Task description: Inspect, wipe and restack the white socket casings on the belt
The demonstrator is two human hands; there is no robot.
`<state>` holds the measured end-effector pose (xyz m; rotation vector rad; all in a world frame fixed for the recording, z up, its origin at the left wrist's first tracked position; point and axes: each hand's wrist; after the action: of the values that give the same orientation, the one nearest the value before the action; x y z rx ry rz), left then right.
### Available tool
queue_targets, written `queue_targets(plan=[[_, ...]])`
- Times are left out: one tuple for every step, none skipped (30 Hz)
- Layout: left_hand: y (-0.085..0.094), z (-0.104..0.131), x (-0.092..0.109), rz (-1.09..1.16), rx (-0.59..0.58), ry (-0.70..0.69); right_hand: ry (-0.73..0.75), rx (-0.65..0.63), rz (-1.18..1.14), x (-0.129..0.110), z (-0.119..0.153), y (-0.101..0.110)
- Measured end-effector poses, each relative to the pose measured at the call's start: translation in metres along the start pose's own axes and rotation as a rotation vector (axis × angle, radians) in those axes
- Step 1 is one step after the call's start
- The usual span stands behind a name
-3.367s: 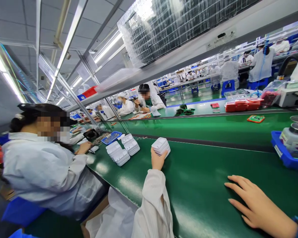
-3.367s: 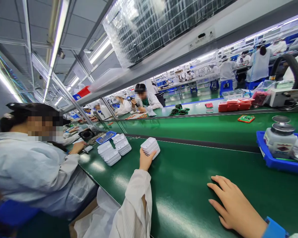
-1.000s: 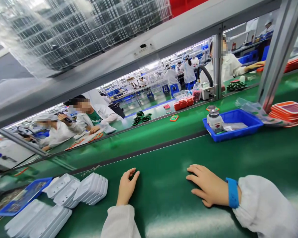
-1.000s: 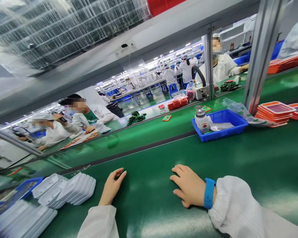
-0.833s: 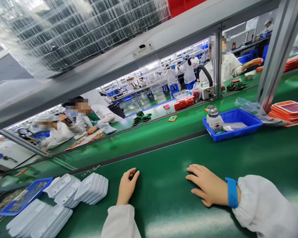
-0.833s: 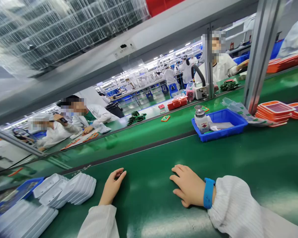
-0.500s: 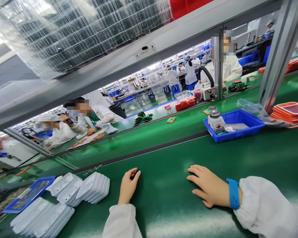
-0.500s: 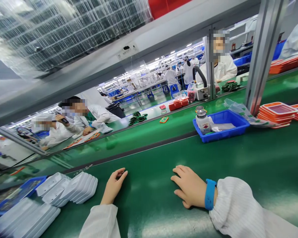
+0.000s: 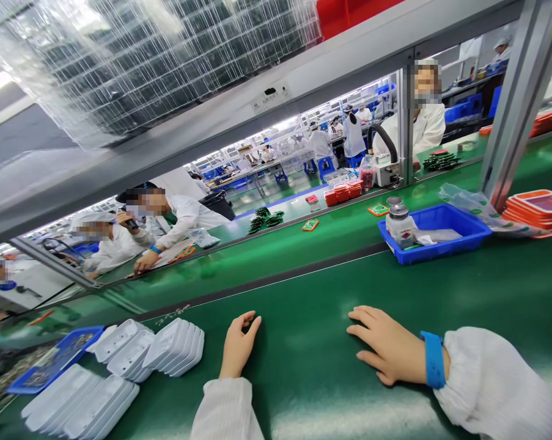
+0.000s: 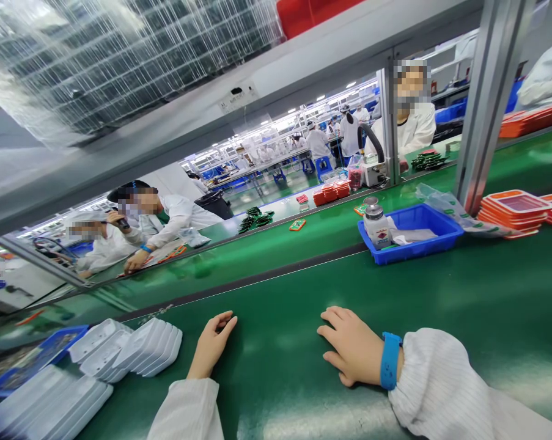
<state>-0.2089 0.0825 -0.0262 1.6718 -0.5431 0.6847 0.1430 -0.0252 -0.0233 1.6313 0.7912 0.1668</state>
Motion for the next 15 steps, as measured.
queue_targets(plan=[[0.0001,0.0001,0.0000,0.000,0.000,0.000,-0.001,-0.002,-0.002,-0.0001,0.0000,-0.0001],[0.0001,0.0001,-0.0001,0.000,0.000,0.001,-0.001,-0.003,-0.004,-0.0001,0.0000,-0.0002],[0.0002,0.0001,-0.0001,0.001,0.001,0.001,-0.002,-0.002,-0.004,-0.0002,0.0001,-0.0003],[0.0003,0.0001,-0.0002,0.001,0.001,0.001,0.000,0.000,-0.005,-0.0002,0.0003,-0.0005],[0.0004,0.0000,-0.0001,0.002,0.002,0.002,0.002,0.003,-0.006,-0.0002,0.0004,-0.0006],[0.0005,0.0000,0.0000,0.002,0.002,0.002,0.003,0.006,-0.007,-0.0002,0.0006,-0.0008],[0.0006,-0.0001,0.0002,0.002,0.002,0.002,0.004,0.009,-0.007,-0.0002,0.0008,-0.0009],[0.0008,0.0000,0.0005,0.002,0.002,0.002,0.004,0.011,-0.008,-0.0001,0.0010,-0.0011],[0.0009,0.0000,0.0007,0.001,0.002,0.001,0.003,0.012,-0.009,0.0000,0.0011,-0.0013],[0.0011,0.0001,0.0009,0.001,0.003,0.000,0.002,0.012,-0.010,0.0001,0.0011,-0.0015],[0.0013,0.0003,0.0010,0.000,0.003,-0.002,0.001,0.014,-0.010,0.0003,0.0011,-0.0017],[0.0015,0.0005,0.0011,0.000,0.004,-0.003,0.001,0.015,-0.010,0.0005,0.0011,-0.0020],[0.0016,0.0006,0.0009,-0.001,0.005,-0.005,0.001,0.017,-0.010,0.0006,0.0011,-0.0023],[0.0016,0.0007,0.0007,-0.002,0.005,-0.005,0.001,0.017,-0.009,0.0008,0.0011,-0.0025],[0.0016,0.0007,0.0004,-0.003,0.004,-0.006,0.001,0.018,-0.008,0.0009,0.0011,-0.0027]])
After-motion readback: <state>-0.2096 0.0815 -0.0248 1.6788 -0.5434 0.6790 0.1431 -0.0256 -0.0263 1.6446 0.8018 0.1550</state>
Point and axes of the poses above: each hand's wrist, its own z-axis away from the middle knuckle, its own y-axis out of the back of the hand, x = y × z, and after that the axes turned 1 degree about -z, right-handed
